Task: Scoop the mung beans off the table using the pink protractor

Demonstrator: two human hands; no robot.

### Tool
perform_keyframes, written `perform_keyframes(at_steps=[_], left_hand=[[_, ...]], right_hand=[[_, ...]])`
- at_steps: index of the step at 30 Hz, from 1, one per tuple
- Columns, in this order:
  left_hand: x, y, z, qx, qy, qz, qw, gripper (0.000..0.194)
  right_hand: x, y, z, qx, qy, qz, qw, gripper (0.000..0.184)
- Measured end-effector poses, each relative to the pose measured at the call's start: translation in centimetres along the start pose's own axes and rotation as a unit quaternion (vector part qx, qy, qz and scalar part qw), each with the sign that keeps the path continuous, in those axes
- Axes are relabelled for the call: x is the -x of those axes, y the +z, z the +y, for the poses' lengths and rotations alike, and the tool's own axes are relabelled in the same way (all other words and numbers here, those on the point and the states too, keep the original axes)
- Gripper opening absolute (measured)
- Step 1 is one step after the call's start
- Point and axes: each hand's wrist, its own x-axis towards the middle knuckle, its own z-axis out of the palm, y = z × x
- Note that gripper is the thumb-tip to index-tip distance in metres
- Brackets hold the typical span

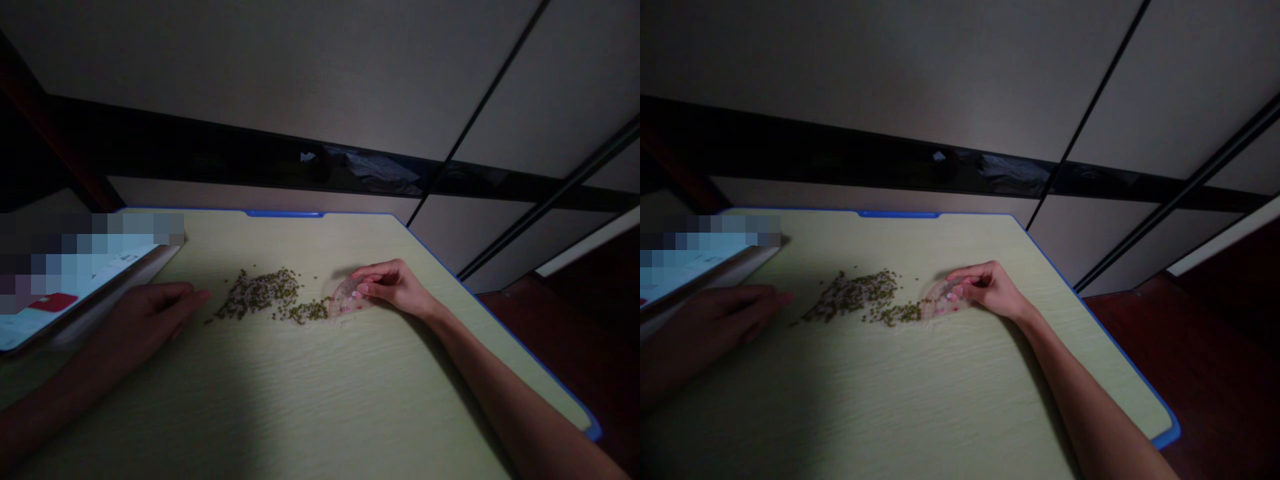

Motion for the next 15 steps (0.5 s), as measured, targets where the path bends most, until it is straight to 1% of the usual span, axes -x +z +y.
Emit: perform_keyframes(at_steps=[4, 7, 15], left_hand=[[0.02, -0.04, 0.1, -0.007, -0.018, -0.015, 1.0, 0.04], [0.01, -0.08, 0.09, -0.004, -0.016, -0.019, 1.0, 0.04], [-0.11, -0.05, -0.15, -0.003, -0.006, -0.018, 1.0, 0.04]], right_hand=[[0.02, 0.26, 0.03, -0.006, -0.006, -0.011, 1.0, 0.023], [0.01, 0.5, -0.05, -0.008, -0.006, -0.01, 1.0, 0.023], [-0.07, 0.45, -0.16, 0.001, -0.002, 0.015, 1.0, 0.026]])
